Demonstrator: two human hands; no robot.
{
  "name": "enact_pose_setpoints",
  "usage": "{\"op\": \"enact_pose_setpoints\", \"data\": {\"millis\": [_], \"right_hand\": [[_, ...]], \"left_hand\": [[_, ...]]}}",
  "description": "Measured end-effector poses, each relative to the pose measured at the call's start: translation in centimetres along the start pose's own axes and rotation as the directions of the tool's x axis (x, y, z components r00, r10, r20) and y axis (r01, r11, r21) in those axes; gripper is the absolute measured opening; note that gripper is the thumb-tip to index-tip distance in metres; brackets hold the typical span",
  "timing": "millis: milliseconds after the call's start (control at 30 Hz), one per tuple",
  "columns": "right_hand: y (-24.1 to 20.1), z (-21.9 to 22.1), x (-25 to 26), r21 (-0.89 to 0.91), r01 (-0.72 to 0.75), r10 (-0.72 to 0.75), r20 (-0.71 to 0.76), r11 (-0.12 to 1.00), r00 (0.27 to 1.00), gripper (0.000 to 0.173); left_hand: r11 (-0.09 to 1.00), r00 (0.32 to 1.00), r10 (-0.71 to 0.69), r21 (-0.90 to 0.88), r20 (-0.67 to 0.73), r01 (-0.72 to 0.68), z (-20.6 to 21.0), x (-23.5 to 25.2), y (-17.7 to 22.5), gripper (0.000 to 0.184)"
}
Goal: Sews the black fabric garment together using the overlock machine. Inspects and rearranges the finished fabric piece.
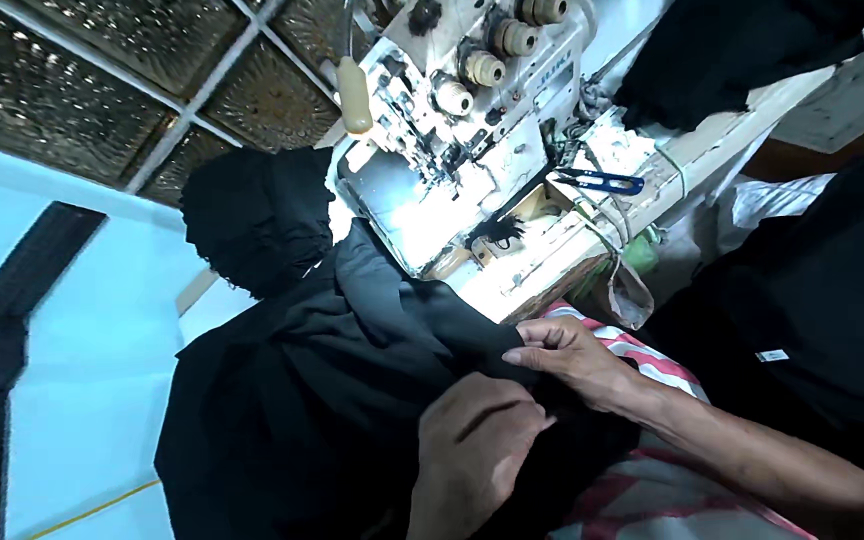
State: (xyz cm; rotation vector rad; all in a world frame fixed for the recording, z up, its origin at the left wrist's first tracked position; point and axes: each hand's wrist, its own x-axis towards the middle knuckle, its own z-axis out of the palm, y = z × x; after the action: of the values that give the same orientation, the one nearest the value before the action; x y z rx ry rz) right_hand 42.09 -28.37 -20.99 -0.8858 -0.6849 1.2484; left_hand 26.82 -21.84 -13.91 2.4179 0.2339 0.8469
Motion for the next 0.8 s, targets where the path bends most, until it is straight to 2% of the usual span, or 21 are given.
{"op": "enact_pose_setpoints", "data": {"millis": [100, 200, 267, 367, 433, 533, 600, 667, 800], "right_hand": [[-2.4, 1.4, 0.5, 0.077, 0.008, -0.002, -0.069, 0.997, 0.998, 0.028], [-2.1, 0.6, 1.6, 0.089, -0.002, 0.013, -0.131, 0.996, 0.991, 0.023], [-1.5, 0.3, 1.7, 0.053, -0.025, 0.032, -0.144, 0.998, 0.989, 0.021], [-0.7, 0.1, 1.6, -0.03, -0.074, 0.07, -0.132, 0.997, 0.989, 0.019], [-0.3, 0.0, 1.6, -0.063, -0.066, 0.059, -0.117, 0.996, 0.991, 0.019], [0.3, -0.4, 1.5, -0.134, -0.036, 0.02, -0.117, 0.99, 0.993, 0.021], [0.8, -0.8, 1.6, -0.193, -0.048, 0.023, -0.129, 0.98, 0.991, 0.021], [1.3, -1.3, 1.6, -0.196, -0.103, 0.074, -0.15, 0.975, 0.986, 0.016], [1.5, -1.4, 1.3, -0.066, -0.151, 0.142, -0.129, 0.986, 0.981, 0.016]], "left_hand": [[0.989, 0.983, -0.026, 0.137, -0.181, 0.051, 0.4, 1.7, -2.2, 0.014], [0.961, 0.956, -0.184, 0.161, -0.227, 0.223, 0.2, 1.4, -5.6, 0.041], [0.926, 0.925, -0.345, 0.102, -0.16, 0.364, -0.1, 0.5, -7.2, 0.045], [0.881, 0.875, -0.473, 0.054, 0.1, 0.47, -0.4, -0.7, -8.8, 0.058], [0.876, 0.865, -0.465, -0.045, 0.187, 0.48, -0.4, -1.0, -9.2, 0.057], [0.811, 0.865, -0.468, -0.3, 0.182, 0.502, -0.7, -0.8, -8.5, 0.024], [0.767, 0.868, -0.468, -0.413, 0.164, 0.491, -0.8, -0.5, -7.5, 0.011], [0.792, 0.905, -0.405, -0.444, 0.131, 0.419, -0.7, -0.3, -6.2, 0.009], [0.898, 0.981, -0.167, -0.395, 0.096, 0.192, -0.1, 0.3, -4.0, 0.01]]}}
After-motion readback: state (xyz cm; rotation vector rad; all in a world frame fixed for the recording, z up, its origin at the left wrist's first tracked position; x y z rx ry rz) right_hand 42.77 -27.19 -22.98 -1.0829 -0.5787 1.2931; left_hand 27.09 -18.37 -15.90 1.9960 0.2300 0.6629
